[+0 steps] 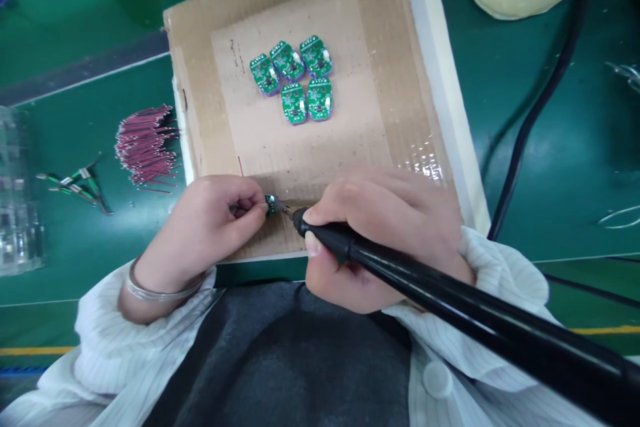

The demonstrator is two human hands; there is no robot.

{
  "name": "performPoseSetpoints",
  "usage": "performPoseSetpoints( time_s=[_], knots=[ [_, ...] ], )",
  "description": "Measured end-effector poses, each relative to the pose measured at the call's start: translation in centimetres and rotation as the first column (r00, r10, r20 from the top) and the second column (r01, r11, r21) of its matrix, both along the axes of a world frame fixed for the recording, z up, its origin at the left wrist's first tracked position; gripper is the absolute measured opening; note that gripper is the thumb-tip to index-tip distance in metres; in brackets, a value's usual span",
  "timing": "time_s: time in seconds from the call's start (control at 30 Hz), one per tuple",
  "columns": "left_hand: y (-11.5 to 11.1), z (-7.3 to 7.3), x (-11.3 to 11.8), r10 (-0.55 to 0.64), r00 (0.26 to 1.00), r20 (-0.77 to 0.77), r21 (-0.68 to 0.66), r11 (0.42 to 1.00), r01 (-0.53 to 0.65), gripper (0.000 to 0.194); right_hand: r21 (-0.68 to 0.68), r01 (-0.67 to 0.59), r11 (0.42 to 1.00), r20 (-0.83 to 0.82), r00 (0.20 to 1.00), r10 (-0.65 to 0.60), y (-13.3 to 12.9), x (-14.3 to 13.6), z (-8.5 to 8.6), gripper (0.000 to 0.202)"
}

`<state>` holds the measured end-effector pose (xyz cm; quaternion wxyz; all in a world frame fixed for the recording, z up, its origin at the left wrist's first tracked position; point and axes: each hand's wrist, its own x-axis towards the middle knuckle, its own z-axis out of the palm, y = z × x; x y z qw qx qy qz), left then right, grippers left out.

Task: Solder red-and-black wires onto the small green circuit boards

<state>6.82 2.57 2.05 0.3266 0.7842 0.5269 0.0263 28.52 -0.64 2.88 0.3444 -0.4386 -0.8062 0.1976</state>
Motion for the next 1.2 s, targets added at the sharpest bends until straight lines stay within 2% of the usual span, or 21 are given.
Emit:
performPoseSetpoints(
  time_s=[0.17,0.33,0.43,0.67,1.0,1.2],
  knots=[
    [-0.09,-0.01,-0.01,-0.007,1.000,-0.007,0.010,1.000,0.007,0.017,-0.001,-0.029,1.000,0.000,1.000,0.029,0.16,-0.15,0.14,0.020],
    [-0.21,0.06,0.16,-0.003,0.999,-0.041,0.025,1.000,0.004,0.015,0.130,-0.107,0.986,-0.014,0.994,0.109,0.56,-0.26,0.06,0.019],
    [-0.29,0.16,0.23,0.001,0.998,-0.062,0.035,0.999,0.001,0.015,0.148,-0.132,0.980,0.003,0.991,0.133,0.61,-0.14,-0.10,0.017],
    [-0.42,0.23,0.22,0.004,0.998,-0.060,0.047,0.999,-0.001,0.013,0.161,-0.091,0.983,-0.002,0.996,0.092,0.31,0.06,-0.35,0.013],
    [-0.29,-0.18,0.22,0.033,0.997,-0.067,0.052,0.998,-0.029,0.009,0.179,-0.088,0.980,-0.033,0.995,0.096,0.28,-0.22,-0.62,0.015],
    [-0.32,-0.20,0.21,0.042,0.997,-0.059,0.041,0.998,-0.039,0.010,0.151,-0.032,0.988,0.026,0.999,0.029,-0.16,0.70,-0.18,0.013]
  ],
)
